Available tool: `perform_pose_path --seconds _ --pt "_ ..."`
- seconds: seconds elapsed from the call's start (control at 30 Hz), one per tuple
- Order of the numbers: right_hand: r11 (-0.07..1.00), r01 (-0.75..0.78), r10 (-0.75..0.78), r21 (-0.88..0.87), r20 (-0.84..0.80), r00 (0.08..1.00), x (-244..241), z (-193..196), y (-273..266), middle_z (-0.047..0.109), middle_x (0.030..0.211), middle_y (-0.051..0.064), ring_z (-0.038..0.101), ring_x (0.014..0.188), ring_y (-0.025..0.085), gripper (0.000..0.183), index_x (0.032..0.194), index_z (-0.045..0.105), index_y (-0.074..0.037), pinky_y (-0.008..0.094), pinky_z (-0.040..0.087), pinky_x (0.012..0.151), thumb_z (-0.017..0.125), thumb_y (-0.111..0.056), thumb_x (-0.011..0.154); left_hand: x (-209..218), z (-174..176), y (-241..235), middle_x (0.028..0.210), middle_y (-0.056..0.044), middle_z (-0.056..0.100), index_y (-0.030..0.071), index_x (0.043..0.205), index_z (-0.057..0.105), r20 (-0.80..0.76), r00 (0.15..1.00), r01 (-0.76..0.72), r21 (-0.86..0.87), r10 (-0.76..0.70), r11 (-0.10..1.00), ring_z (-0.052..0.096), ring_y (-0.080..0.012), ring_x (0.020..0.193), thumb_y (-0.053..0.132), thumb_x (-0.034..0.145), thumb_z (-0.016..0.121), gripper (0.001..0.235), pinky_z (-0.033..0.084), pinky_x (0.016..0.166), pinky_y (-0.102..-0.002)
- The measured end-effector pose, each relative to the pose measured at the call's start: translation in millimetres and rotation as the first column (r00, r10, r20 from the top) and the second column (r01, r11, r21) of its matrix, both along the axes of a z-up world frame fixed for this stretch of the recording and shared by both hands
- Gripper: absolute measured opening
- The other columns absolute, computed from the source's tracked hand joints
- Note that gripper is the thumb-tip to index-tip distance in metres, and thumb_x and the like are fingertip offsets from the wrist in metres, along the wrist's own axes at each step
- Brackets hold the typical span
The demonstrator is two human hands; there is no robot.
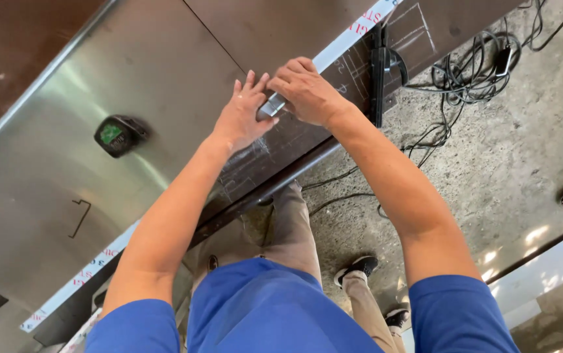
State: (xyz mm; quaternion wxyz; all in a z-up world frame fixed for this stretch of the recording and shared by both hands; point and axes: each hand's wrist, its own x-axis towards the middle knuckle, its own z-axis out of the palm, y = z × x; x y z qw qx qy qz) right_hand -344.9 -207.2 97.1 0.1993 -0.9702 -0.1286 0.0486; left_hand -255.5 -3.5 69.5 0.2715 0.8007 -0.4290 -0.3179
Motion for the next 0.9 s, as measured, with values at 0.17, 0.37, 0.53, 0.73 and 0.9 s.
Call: perform_pose_path --seconds 0.17,0.37,0.53,0.73,0.9 --pt "0.995 0.099 -0.089 -0.017 0.302 0.949 -16.7 42.6 18.1 0.061 0.136 0.011 0.045 0.138 0.035 0.07 0.136 0.063 -0.012 0.047 0.033 0.117 0.085 -0.011 0.069 0.4 12.5 -0.9 0.163 -0.01 0.039 0.005 0.126 0.067 -0.045 0.999 -0.004 -0.064 0.001 0.998 0.02 -0.0354 0.156 0.032 0.087 0.078 0.048 0.011 0.128 -0.048" --pt "0.446 0.688 -0.851 0.572 0.032 0.524 -32.4 2.1 37.6 0.058 0.133 0.017 0.056 0.122 0.035 0.057 0.136 0.059 -0.005 0.042 0.052 0.103 0.084 -0.02 0.087 2.9 -3.1 1.9 0.167 -0.009 0.033 0.008 0.132 0.065 -0.138 0.99 -0.018 -0.043 0.012 0.999 0.015 -0.0331 0.159 0.036 0.103 0.054 0.042 0.009 0.13 -0.045" --pt "-0.13 0.885 -0.873 0.448 -0.474 0.111 -9.1 -3.5 28.7 0.079 0.094 0.013 0.079 0.09 0.025 0.059 0.106 0.059 -0.002 0.035 0.06 0.082 0.082 -0.053 0.086 11.2 -7.5 3.2 0.169 -0.009 0.029 0.004 0.127 0.067 -0.058 0.992 0.113 0.039 -0.111 0.993 0.011 -0.0323 0.159 0.032 0.105 0.047 0.04 0.007 0.13 -0.044" --pt "0.169 0.923 -0.905 0.345 -0.317 0.284 2.4 -28.0 23.2 0.075 0.09 0.009 0.074 0.086 0.028 0.057 0.102 0.062 -0.005 0.039 0.057 0.078 0.081 -0.051 0.076 8.6 7.3 1.2 0.166 -0.012 0.028 -0.006 0.128 0.061 0.09 0.978 0.189 0.009 -0.189 0.982 0.014 -0.0317 0.155 0.045 0.095 0.066 0.061 0.012 0.125 -0.044" --pt "0.161 0.899 -0.903 0.406 -0.306 0.3 5.3 -38.7 31.6 0.076 0.089 0.009 0.072 0.085 0.029 0.035 0.102 0.067 -0.007 0.041 0.056 0.079 0.069 -0.037 0.084 6.2 10.0 1.2 0.166 -0.01 0.033 0.001 0.125 0.065 0.148 0.977 0.152 0.041 -0.156 0.988 0.022 -0.033 0.155 0.044 0.098 0.066 0.051 0.018 0.128 -0.045"
